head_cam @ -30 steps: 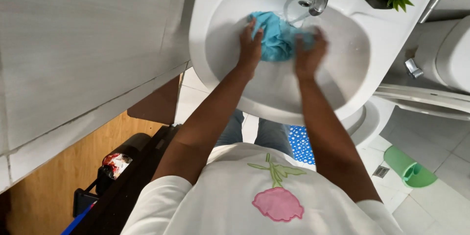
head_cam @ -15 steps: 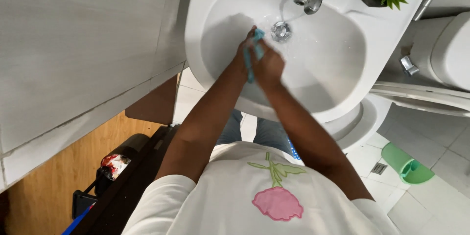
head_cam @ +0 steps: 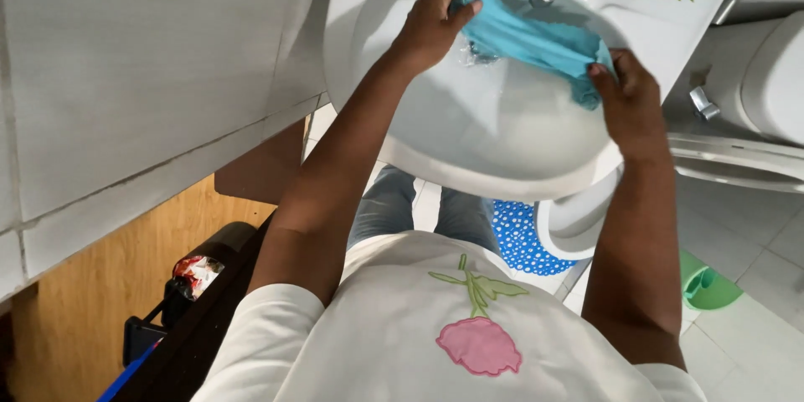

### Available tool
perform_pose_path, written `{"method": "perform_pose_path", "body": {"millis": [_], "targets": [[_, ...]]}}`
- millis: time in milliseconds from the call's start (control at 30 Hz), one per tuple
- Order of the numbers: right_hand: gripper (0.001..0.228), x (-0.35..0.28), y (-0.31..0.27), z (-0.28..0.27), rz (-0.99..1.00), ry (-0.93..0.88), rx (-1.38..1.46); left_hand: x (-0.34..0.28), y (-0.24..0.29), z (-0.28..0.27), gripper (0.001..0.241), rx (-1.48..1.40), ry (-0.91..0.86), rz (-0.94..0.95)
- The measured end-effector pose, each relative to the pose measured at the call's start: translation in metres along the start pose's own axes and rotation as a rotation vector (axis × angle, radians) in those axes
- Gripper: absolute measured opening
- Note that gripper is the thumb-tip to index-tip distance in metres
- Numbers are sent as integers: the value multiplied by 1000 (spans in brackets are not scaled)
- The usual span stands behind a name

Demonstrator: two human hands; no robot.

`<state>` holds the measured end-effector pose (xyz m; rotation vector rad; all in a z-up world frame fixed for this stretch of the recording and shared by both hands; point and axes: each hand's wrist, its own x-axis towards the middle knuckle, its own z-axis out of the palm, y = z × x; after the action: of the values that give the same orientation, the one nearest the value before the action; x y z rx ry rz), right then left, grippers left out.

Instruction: The person wipes the tiled bathroom floor with a blue cloth while standing on a blue mat. They then move to the sink, turn on the faucet, and wash the cloth under running water, wringing it out repeatedly before turning off the tap.

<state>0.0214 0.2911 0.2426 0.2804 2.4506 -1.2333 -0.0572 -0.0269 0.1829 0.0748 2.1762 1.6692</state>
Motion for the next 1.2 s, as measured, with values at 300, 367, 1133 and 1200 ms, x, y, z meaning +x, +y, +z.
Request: {"method": "perform_pose_path", "body": {"millis": [300,367,1133,1200], "targets": [[38,-8,11,10,-574,232,9,-12,-3,-9,29,24,193,464],[43,7,41,36,-688,314,3,-8,-56,10,34,87,227,436],[20,-4,-30,38,-171,-335,-129,-52,-41,6,12,64,62,299],[13,-8,-61,22,-311,-345,-99,-53,6,9,18,21,43,343]]}}
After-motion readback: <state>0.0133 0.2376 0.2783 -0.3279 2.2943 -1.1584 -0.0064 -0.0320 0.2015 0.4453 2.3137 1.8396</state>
